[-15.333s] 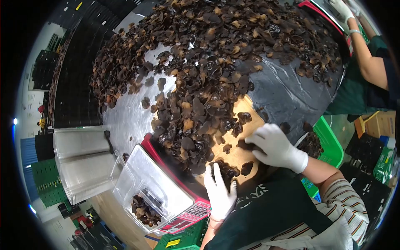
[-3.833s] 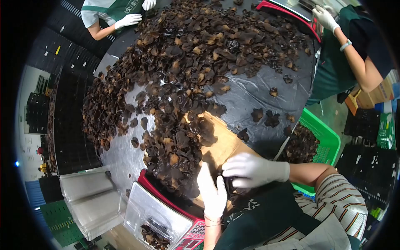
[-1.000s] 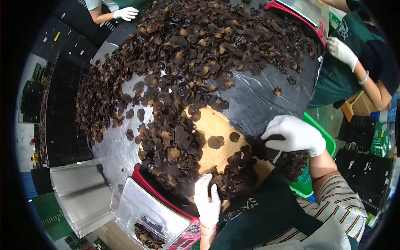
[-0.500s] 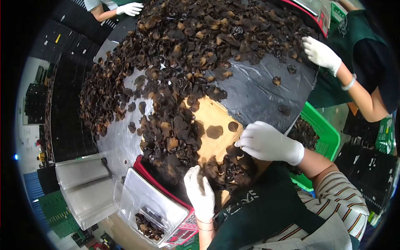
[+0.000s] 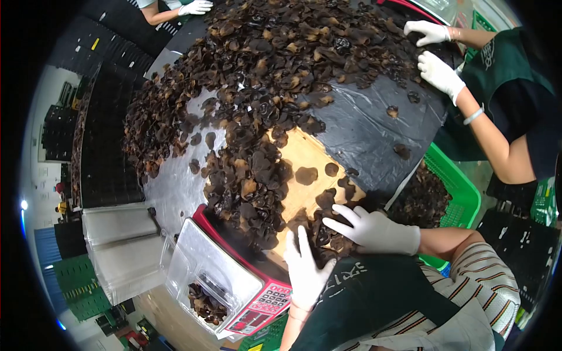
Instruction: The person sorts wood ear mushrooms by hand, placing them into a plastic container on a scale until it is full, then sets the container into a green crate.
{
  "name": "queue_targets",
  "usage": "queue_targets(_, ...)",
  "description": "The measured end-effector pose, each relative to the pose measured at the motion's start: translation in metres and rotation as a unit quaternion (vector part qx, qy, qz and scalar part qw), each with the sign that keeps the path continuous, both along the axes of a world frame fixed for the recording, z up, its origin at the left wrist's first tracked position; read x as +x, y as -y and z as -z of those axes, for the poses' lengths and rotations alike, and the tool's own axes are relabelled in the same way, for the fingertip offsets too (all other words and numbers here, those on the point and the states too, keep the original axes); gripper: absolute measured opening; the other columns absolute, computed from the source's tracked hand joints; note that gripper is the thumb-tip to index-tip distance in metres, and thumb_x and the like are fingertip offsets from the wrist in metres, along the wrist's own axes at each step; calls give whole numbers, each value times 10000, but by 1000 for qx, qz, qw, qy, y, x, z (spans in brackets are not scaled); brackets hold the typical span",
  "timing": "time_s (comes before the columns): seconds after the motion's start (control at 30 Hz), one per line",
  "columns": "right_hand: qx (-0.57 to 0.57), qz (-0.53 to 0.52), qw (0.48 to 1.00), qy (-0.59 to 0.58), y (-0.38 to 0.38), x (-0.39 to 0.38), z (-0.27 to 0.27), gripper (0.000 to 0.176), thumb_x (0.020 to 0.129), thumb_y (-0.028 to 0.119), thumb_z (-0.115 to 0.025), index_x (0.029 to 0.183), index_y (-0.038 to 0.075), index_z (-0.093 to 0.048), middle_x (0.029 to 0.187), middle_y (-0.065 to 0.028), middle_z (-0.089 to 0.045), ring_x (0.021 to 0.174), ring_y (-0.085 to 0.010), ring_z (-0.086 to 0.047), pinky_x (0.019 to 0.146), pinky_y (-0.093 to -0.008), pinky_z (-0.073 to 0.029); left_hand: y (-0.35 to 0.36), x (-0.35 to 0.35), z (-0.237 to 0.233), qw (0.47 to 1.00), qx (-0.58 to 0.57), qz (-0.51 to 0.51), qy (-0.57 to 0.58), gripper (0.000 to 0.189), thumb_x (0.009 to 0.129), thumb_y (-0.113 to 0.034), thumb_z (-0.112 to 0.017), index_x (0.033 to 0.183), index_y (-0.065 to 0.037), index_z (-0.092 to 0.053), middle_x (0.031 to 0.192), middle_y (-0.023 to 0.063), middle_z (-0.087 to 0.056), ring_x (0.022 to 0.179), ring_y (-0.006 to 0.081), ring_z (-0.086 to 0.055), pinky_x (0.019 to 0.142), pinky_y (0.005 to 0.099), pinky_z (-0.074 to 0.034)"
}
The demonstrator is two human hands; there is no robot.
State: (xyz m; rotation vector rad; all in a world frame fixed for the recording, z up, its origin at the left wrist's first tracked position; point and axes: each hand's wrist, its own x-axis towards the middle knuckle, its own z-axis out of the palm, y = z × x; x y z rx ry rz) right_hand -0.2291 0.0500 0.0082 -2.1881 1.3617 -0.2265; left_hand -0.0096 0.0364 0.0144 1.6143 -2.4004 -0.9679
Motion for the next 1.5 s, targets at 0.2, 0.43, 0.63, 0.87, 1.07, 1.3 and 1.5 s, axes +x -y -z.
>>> queue_targets(0.2, -28, 24, 974, 224, 22, 19, 29, 771, 713, 102, -744, 1406, 120, -406, 1326, -186, -427, 1088, -363, -547, 903, -414, -489, 11, 2, 29, 989, -33, -27, -144, 632, 754, 2, -673, 1342, -32, -445, 1273, 195, -478, 1166, 324, -517, 985, 380, -432)
queue_targets(0.43, 411, 191, 687, 568, 47, 6, 11, 473, 821, -60, -539, 1292, -39, -493, 1179, -122, -562, 866, -144, -620, 716, -276, -547, 21, 19, 13, 581, 409, -338, -617, 530, 786, 26, -529, 1313, -4, -480, 1205, 159, -584, 977, 237, -637, 759, 310, -573)
queue_targets(0.63, 508, 226, 578, 598, 44, 0, 27, 391, 920, -14, -432, 1309, -59, -442, 1199, -143, -571, 1027, -243, -617, 809, -364, -577, 18, 21, 5, 433, 489, -372, -660, 508, 831, -67, -518, 1332, -2, -461, 1252, 214, -562, 993, 308, -636, 751, 349, -593)
queue_targets(0.87, 549, 149, 373, 733, 44, 2, 26, 376, 840, -17, -655, 1195, -61, -540, 1208, -111, -627, 1100, -198, -611, 891, -303, -517, 12, 28, 0, 425, 485, -374, -666, 515, 847, -124, -527, 1341, -1, -448, 1263, 229, -552, 1050, 333, -609, 770, 382, -590)
queue_targets(1.07, 308, 125, 818, 469, 48, 6, -2, 460, 726, 37, -798, 1138, -28, -604, 1150, -105, -658, 1060, -222, -636, 895, -304, -497, -5, 54, -84, 748, 122, -326, -565, 469, 782, -157, -570, 1222, 3, -538, 1214, 226, -573, 959, 267, -621, 752, 348, -551)
queue_targets(1.3, 513, 123, 580, 621, 72, 36, -3, 513, 846, 172, -555, 1302, -34, -446, 1155, -150, -593, 933, -245, -661, 764, -347, -568, -3, 179, -103, 828, -354, -423, -101, 471, 723, 76, -495, 1183, 19, -579, 1196, 133, -579, 1103, 236, -556, 1019, 368, -406)
queue_targets(1.5, 450, -1, 740, 501, 102, 84, -61, 442, 844, -30, -520, 1285, -3, -507, 1098, -111, -609, 956, -165, -623, 748, -287, -550, -1, 205, -58, 907, -283, -312, 9, 462, 782, 28, -569, 1241, -4, -527, 1111, 151, -584, 1094, 297, -526, 1013, 412, -389)
